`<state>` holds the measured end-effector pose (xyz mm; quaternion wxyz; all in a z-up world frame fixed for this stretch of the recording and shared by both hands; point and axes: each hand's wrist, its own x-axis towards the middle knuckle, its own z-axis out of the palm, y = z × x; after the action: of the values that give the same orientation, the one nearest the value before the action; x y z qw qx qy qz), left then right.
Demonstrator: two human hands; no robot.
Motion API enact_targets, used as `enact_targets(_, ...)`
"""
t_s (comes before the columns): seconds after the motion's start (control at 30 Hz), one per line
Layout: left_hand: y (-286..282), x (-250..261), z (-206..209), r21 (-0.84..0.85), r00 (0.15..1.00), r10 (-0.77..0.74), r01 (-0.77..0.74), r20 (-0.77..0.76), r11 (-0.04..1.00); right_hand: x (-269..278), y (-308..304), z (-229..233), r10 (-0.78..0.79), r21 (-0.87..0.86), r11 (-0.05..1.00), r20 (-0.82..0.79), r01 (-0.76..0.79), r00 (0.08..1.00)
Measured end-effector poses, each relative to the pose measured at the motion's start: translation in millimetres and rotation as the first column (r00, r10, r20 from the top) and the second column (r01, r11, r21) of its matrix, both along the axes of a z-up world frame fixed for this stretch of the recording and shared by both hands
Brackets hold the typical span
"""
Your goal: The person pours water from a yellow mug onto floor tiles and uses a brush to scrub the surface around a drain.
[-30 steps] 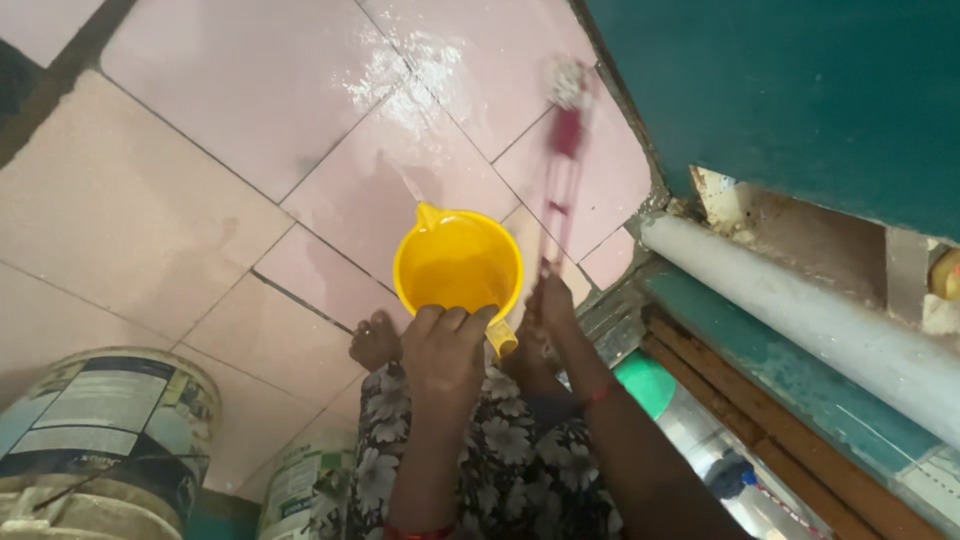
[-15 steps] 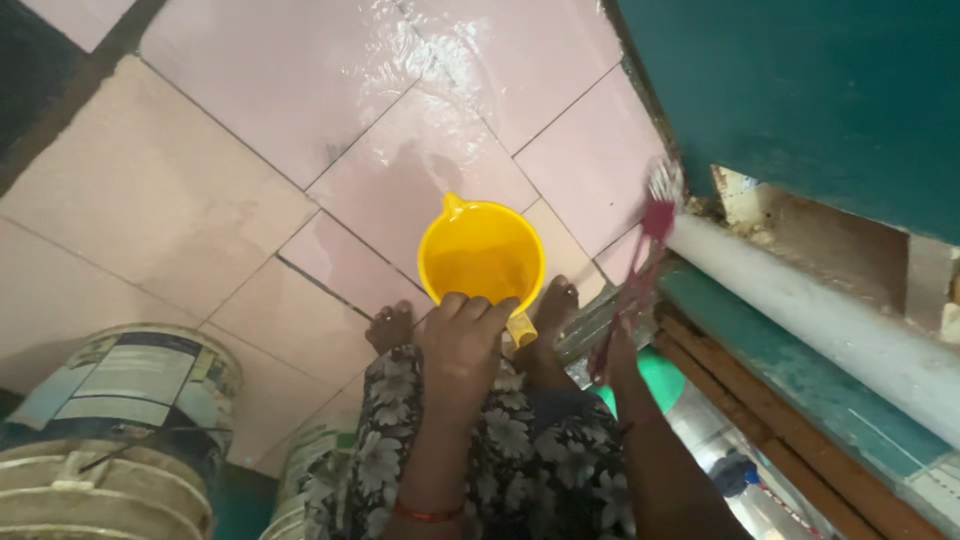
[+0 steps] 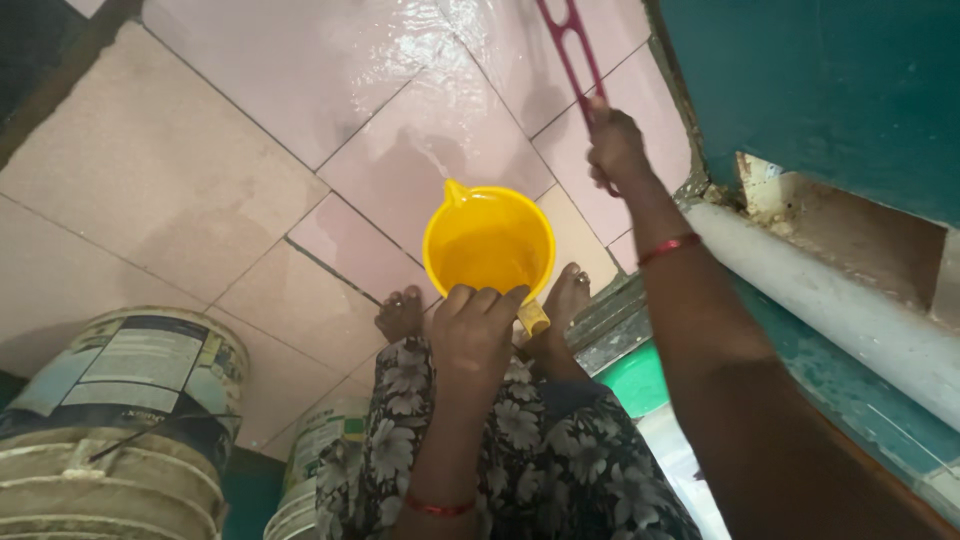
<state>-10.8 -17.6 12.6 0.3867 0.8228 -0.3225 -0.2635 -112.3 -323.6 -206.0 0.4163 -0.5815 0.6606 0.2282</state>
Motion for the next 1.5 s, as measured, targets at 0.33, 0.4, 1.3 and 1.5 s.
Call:
enact_targets(0.33,9,4,6,-0.081,0.997,0.067,-0.064,0.026,0.995,-331,102,81,-0.667,-0.057,0.725,-0.306,0.686,0.679)
enact_targets(0.4,10,-3,7,-0.082,0.996,0.079,-0.076,0.036,0.994,-333,113,78,-0.668,-0.041,0.719,-0.314,0.694,0.674)
enact_targets(1.3,-75,-166,57,-0.323,0.955,-0.296,0.275,-0.014,0.905,-342,173,136,-0.007,0.046,0.999,-0.33,0.023,0.944)
enact_targets(1.5,-107,-193,71,-0.182,0.846,-0.527,0.508,-0.078,0.842,-161,163,245,0.567,0.103,0.756,-0.598,-0.647,0.567)
